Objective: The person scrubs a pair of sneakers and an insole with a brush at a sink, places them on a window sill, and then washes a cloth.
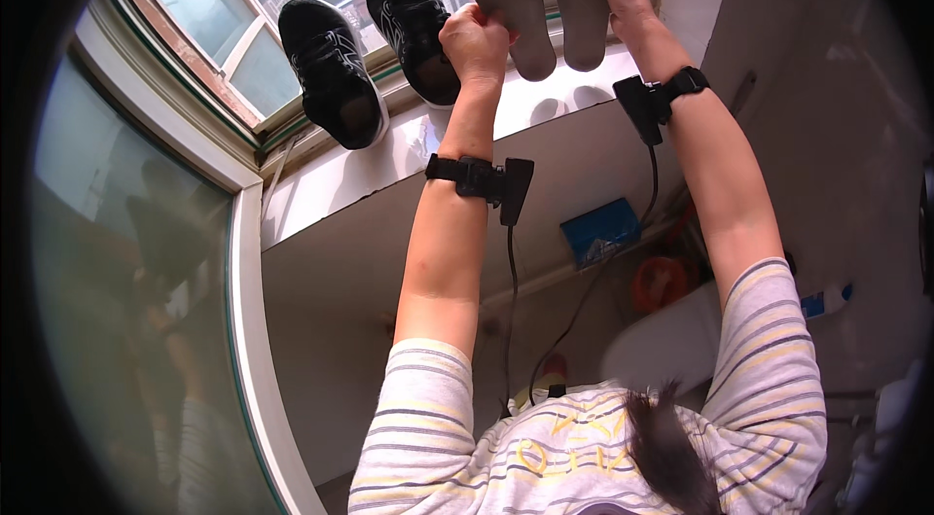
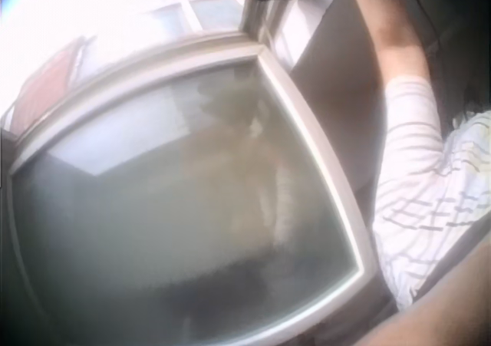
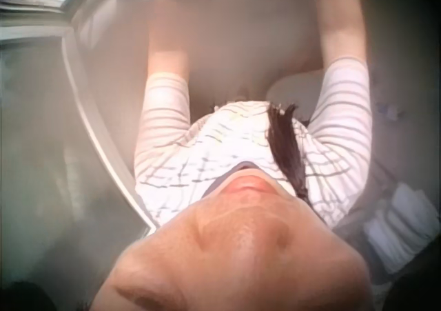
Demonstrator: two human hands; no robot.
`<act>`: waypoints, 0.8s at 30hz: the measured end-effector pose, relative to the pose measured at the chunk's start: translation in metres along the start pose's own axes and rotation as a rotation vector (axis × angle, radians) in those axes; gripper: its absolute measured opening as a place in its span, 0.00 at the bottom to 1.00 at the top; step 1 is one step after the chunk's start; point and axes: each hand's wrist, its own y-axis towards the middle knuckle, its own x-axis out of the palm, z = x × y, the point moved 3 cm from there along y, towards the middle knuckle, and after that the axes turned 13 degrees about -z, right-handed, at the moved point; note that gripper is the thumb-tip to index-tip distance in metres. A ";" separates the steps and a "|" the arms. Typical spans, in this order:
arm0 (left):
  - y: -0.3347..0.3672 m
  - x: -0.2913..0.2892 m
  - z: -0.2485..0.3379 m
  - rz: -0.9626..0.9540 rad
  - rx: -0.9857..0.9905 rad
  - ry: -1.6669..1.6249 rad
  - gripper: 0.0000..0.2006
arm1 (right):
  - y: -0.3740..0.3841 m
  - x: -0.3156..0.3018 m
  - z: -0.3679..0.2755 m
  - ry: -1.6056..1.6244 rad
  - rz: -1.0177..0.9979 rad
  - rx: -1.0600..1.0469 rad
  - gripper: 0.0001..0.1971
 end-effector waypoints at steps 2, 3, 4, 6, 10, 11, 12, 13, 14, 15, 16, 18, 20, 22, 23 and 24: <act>0.014 0.011 -0.005 0.050 -0.011 0.285 0.05 | 0.020 -0.006 0.006 0.001 -0.020 -0.049 0.06; 0.020 0.015 -0.012 0.051 -0.013 0.285 0.05 | 0.028 -0.006 0.013 -0.006 -0.038 -0.054 0.07; 0.025 0.019 -0.019 0.063 -0.050 0.344 0.05 | 0.033 -0.006 0.020 -0.012 -0.058 -0.058 0.08; 0.028 0.025 -0.025 0.065 -0.088 0.414 0.05 | 0.042 -0.010 0.035 -0.085 -0.030 0.003 0.10; 0.028 0.037 -0.024 0.100 -0.076 0.464 0.04 | 0.054 -0.019 0.060 -0.272 0.002 0.065 0.11; 0.028 0.040 -0.025 0.101 -0.079 0.465 0.04 | 0.058 -0.022 0.065 -0.272 0.000 0.068 0.11; 0.028 0.043 -0.022 0.130 -0.054 0.457 0.04 | 0.064 -0.027 0.065 -0.365 0.037 0.034 0.12; 0.028 0.045 -0.019 0.158 -0.029 0.447 0.03 | 0.068 -0.033 0.065 -0.460 0.076 0.000 0.12; 0.029 0.047 -0.020 0.118 -0.069 0.409 0.06 | 0.074 -0.040 0.064 -0.464 0.079 0.000 0.12; 0.029 0.044 -0.023 0.120 -0.075 0.420 0.06 | 0.077 -0.037 0.062 -0.481 0.088 0.016 0.12; 0.028 0.041 -0.026 0.143 -0.072 0.407 0.09 | 0.078 -0.035 0.064 -0.500 0.098 0.032 0.12; 0.033 0.040 -0.031 0.143 -0.118 0.423 0.18 | 0.081 -0.031 0.069 -0.473 0.054 0.007 0.12; 0.034 0.043 -0.036 0.143 -0.145 0.415 0.19 | 0.089 -0.036 0.068 -0.454 0.011 -0.031 0.12; 0.032 0.044 -0.039 0.145 -0.186 0.416 0.19 | 0.089 -0.039 0.073 -0.573 0.044 0.015 0.15; 0.032 0.045 -0.040 0.131 -0.213 0.421 0.21 | 0.088 -0.041 0.074 -0.572 0.040 0.017 0.15; 0.031 0.047 -0.041 0.117 -0.239 0.425 0.23 | 0.087 -0.046 0.074 -0.621 0.054 -0.003 0.20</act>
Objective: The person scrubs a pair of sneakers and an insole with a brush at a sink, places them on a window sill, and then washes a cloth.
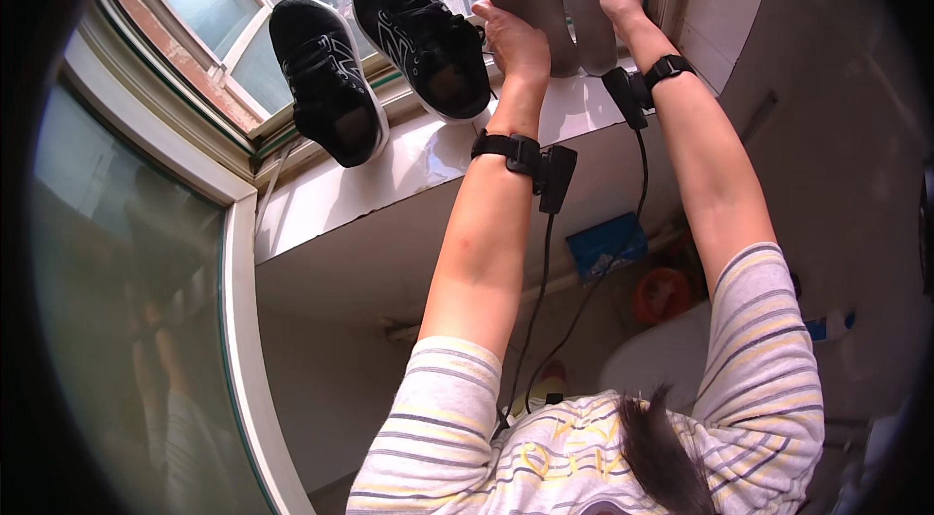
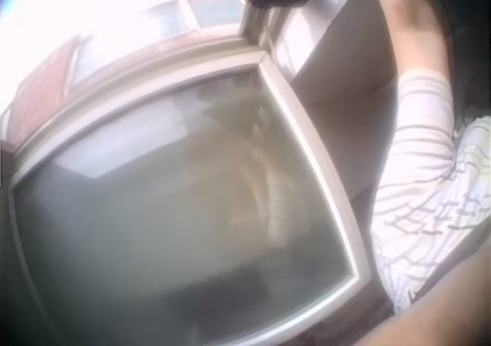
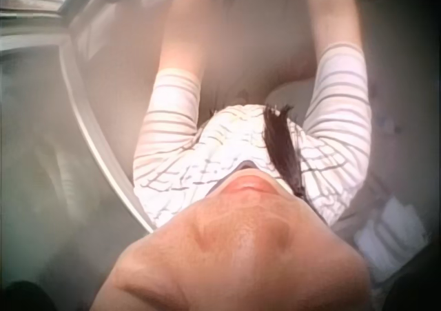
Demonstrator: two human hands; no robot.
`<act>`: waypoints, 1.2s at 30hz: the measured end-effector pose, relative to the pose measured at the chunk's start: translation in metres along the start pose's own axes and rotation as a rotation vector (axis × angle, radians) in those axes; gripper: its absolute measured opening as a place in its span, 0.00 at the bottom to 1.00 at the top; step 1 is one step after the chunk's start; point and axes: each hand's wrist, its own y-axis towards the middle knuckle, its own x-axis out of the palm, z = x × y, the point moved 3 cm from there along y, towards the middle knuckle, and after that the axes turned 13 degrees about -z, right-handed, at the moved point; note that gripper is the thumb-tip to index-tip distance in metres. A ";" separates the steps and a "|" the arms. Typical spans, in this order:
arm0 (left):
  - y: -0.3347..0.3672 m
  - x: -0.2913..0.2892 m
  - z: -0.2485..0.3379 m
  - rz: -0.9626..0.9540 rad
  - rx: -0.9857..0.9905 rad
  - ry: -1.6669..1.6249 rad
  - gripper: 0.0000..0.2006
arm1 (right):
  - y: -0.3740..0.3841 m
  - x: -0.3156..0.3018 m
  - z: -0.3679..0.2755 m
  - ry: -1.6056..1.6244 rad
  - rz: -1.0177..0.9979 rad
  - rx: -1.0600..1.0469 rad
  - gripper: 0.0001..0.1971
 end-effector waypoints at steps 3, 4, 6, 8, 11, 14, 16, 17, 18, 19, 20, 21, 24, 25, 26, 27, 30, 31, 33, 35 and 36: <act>0.001 0.006 -0.005 0.013 -0.051 0.058 0.27 | -0.001 -0.007 0.003 -0.104 -0.032 -0.019 0.31; 0.005 0.001 -0.015 -0.035 -0.005 0.086 0.36 | -0.010 0.004 0.001 -0.079 -0.034 0.031 0.32; 0.004 0.002 -0.020 -0.055 -0.013 0.122 0.39 | -0.014 0.007 0.000 -0.065 -0.034 0.074 0.33; 0.001 0.013 0.002 -0.191 -0.021 0.072 0.46 | 0.000 -0.030 0.006 -0.317 0.055 0.010 0.37; 0.001 -0.007 -0.023 -0.079 0.014 0.128 0.46 | -0.039 0.014 -0.019 -0.332 0.100 0.069 0.37; -0.012 0.000 -0.002 -0.089 0.186 0.095 0.40 | -0.040 -0.004 -0.027 -0.198 0.161 -0.016 0.31; -0.033 -0.005 0.011 -0.169 0.304 -0.063 0.32 | -0.055 -0.013 -0.032 -0.098 0.232 -0.116 0.23; -0.047 -0.026 0.012 -0.248 0.308 -0.218 0.27 | -0.075 0.003 -0.046 -0.089 0.223 -0.107 0.23; -0.061 -0.049 0.005 -0.229 0.284 -0.282 0.18 | -0.102 0.032 -0.068 0.183 0.009 -0.048 0.20; -0.069 -0.071 -0.008 -0.227 0.317 -0.476 0.14 | -0.129 0.060 -0.095 0.455 -0.202 0.004 0.18; -0.082 -0.092 -0.009 -0.205 0.266 -0.627 0.11 | -0.152 0.072 -0.115 0.531 -0.332 0.046 0.16; -0.094 -0.114 -0.010 -0.174 0.200 -0.827 0.10 | -0.171 0.084 -0.135 0.610 -0.463 0.082 0.14; -0.102 -0.171 -0.065 0.140 0.044 -1.138 0.12 | -0.201 0.129 -0.150 0.859 -0.657 0.434 0.18; -0.102 -0.182 -0.081 0.250 -0.069 -1.243 0.19 | -0.205 0.140 -0.150 0.922 -0.626 0.567 0.19; -0.099 -0.191 -0.092 0.223 -0.106 -1.325 0.21 | -0.201 0.153 -0.147 1.000 -0.630 0.630 0.24; -0.096 -0.194 -0.098 0.198 -0.145 -1.413 0.24 | -0.194 0.164 -0.141 1.070 -0.681 0.654 0.28; -0.069 -0.195 -0.089 0.237 -0.214 -1.521 0.31 | -0.177 0.183 -0.141 1.220 -0.581 0.645 0.29; -0.058 -0.205 -0.095 0.268 -0.224 -1.549 0.31 | -0.180 0.195 -0.148 1.159 -0.569 0.605 0.31; -0.036 -0.218 -0.101 0.253 -0.275 -1.476 0.36 | -0.181 0.209 -0.157 1.120 -0.494 0.496 0.35; -0.042 -0.225 -0.097 0.238 -0.385 -1.135 0.45 | -0.183 0.220 -0.162 1.148 -0.368 0.582 0.34; -0.045 -0.224 -0.095 0.209 -0.410 -1.012 0.50 | -0.183 0.221 -0.159 1.161 -0.229 0.661 0.34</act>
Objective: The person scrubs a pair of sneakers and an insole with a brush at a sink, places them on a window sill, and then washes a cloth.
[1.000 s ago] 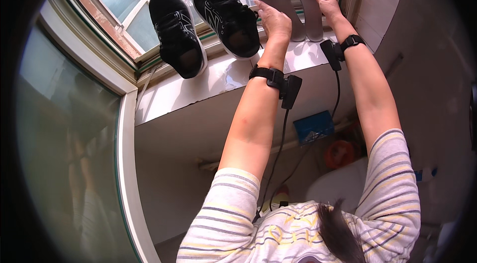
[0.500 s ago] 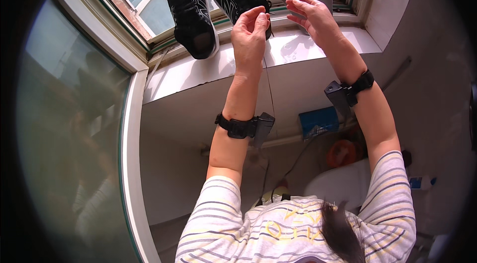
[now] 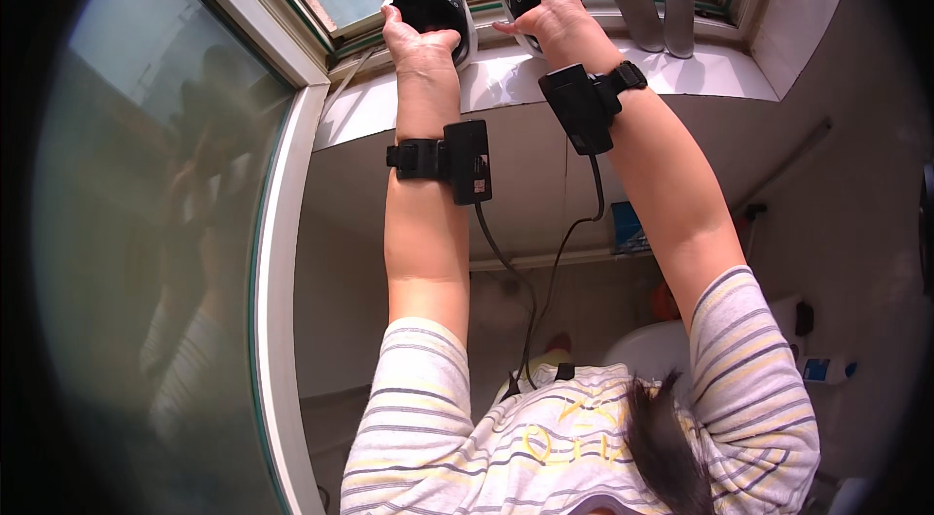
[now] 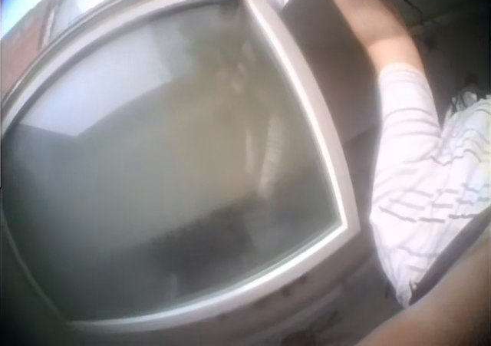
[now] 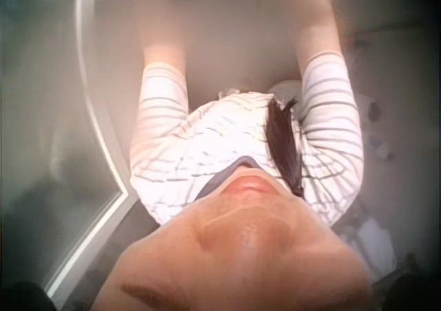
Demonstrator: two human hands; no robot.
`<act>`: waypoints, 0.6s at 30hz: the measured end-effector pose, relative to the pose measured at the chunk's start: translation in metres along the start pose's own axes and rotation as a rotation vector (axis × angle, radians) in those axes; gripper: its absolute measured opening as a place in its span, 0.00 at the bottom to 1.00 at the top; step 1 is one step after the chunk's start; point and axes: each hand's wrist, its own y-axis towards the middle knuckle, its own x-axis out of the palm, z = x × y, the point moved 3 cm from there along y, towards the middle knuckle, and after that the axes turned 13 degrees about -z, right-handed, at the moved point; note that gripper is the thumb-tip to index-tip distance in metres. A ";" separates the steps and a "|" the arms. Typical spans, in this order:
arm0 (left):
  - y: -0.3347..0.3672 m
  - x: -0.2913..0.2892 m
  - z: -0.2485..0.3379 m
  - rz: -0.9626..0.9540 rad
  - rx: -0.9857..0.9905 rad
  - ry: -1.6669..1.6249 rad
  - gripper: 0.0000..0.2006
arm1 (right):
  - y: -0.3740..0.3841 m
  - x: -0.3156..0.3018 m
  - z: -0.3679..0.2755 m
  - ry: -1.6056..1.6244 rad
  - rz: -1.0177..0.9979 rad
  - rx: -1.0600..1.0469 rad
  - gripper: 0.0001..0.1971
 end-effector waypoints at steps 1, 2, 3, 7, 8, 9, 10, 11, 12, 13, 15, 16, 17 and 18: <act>-0.007 0.004 0.001 -0.006 0.001 0.142 0.49 | 0.004 0.000 0.001 -0.003 0.001 0.003 0.34; -0.018 0.005 0.000 -0.047 0.039 0.307 0.48 | 0.007 -0.003 0.000 -0.006 0.048 0.028 0.33; -0.031 0.007 0.003 -0.073 0.079 0.463 0.48 | 0.011 -0.004 0.000 -0.006 0.089 0.054 0.32; -0.029 0.008 0.009 -0.099 0.119 0.698 0.42 | 0.019 -0.009 0.007 0.071 -0.083 -0.054 0.21; -0.024 0.005 0.008 -0.042 0.051 0.103 0.37 | 0.020 -0.009 0.009 0.142 -0.129 -0.038 0.17; -0.015 0.000 0.004 -0.069 0.046 -0.108 0.32 | 0.015 -0.008 0.010 0.146 -0.129 -0.035 0.17; -0.008 -0.008 0.003 -0.082 0.041 -0.328 0.27 | 0.010 -0.003 0.015 0.206 -0.228 -0.018 0.17; -0.001 -0.014 0.002 -0.086 0.032 -0.537 0.25 | 0.005 0.002 0.019 0.268 -0.327 -0.001 0.17; -0.001 -0.017 -0.001 -0.200 0.096 -0.576 0.23 | 0.002 0.001 0.019 0.324 -0.419 0.006 0.17; -0.002 -0.021 -0.004 -0.313 0.160 -0.614 0.23 | -0.001 -0.001 0.019 0.324 -0.416 0.005 0.17; -0.014 -0.037 -0.007 -0.461 0.147 -0.722 0.23 | -0.006 0.000 0.021 0.378 -0.555 -0.042 0.17; -0.027 -0.035 -0.006 -0.367 0.238 -0.609 0.23 | -0.008 -0.004 0.021 0.366 -0.540 -0.078 0.16; -0.038 -0.031 -0.006 -0.273 0.327 -0.494 0.24 | -0.010 -0.007 0.020 0.360 -0.533 -0.084 0.16; -0.046 -0.035 -0.001 -0.241 0.385 -0.387 0.24 | -0.017 0.001 0.021 0.413 -0.730 -0.104 0.20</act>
